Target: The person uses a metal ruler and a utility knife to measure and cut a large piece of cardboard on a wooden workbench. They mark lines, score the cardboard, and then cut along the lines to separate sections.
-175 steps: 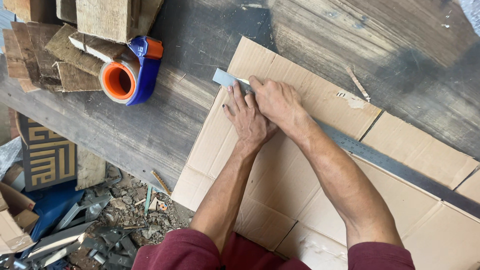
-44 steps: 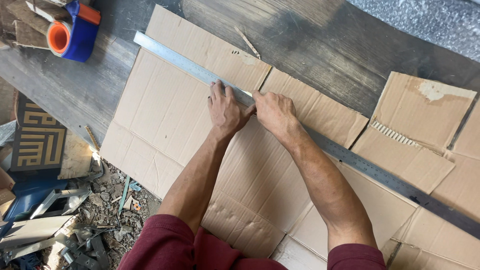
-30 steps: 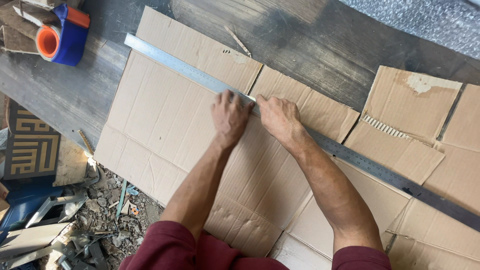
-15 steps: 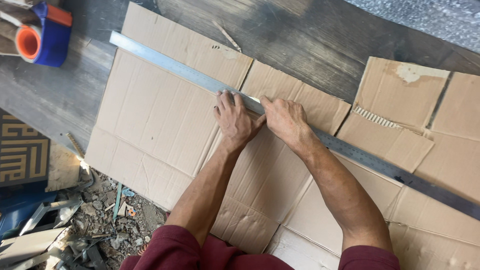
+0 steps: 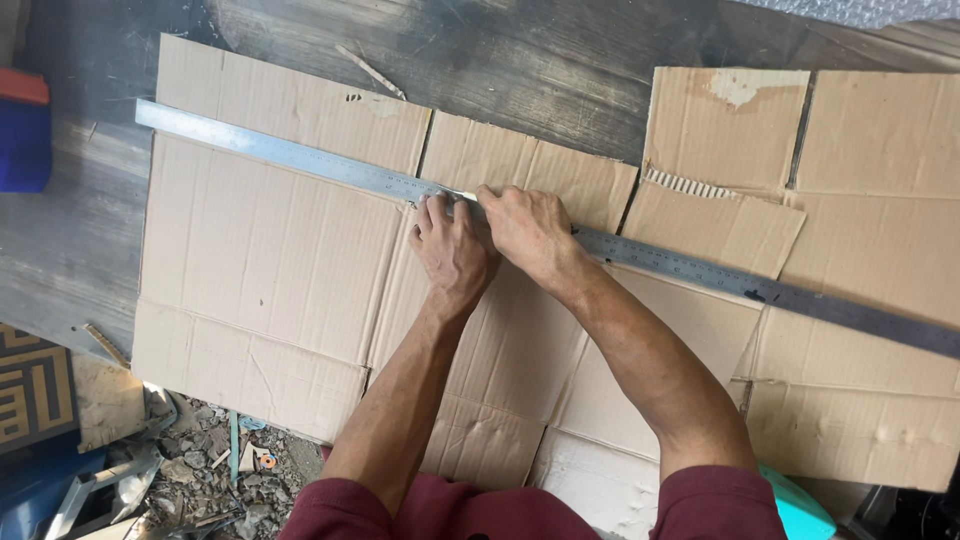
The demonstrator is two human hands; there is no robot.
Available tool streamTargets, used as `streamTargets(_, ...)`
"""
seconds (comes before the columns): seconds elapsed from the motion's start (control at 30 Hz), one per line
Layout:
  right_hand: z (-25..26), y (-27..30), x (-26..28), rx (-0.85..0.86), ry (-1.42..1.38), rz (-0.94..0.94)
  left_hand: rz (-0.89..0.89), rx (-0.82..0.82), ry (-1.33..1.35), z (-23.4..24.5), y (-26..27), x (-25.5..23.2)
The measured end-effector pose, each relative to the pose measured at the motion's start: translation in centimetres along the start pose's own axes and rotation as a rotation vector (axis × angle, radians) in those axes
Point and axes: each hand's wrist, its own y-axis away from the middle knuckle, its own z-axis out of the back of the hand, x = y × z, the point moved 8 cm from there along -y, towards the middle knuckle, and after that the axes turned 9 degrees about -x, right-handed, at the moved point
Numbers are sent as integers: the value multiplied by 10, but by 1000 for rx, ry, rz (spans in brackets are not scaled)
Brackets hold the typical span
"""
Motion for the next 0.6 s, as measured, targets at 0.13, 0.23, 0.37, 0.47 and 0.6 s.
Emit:
streamTargets(0.13,7,10,-3,-10,1,-17,88,95,-77,-7,7,-12)
streamTargets(0.23,18,23,-9,4,37,-35,112,237,-72,-21,11,-15)
streamTargets(0.37,21,35,-21,-8,23,-66,115,323,-64,-15,9,-24)
streamTargets(0.47,24,49,-26,3,72,-69,146,314,-67,-14,13,-28)
streamTargets(0.6,24,54,-34,20,35,-89,158,178,-71,-7,13,-41)
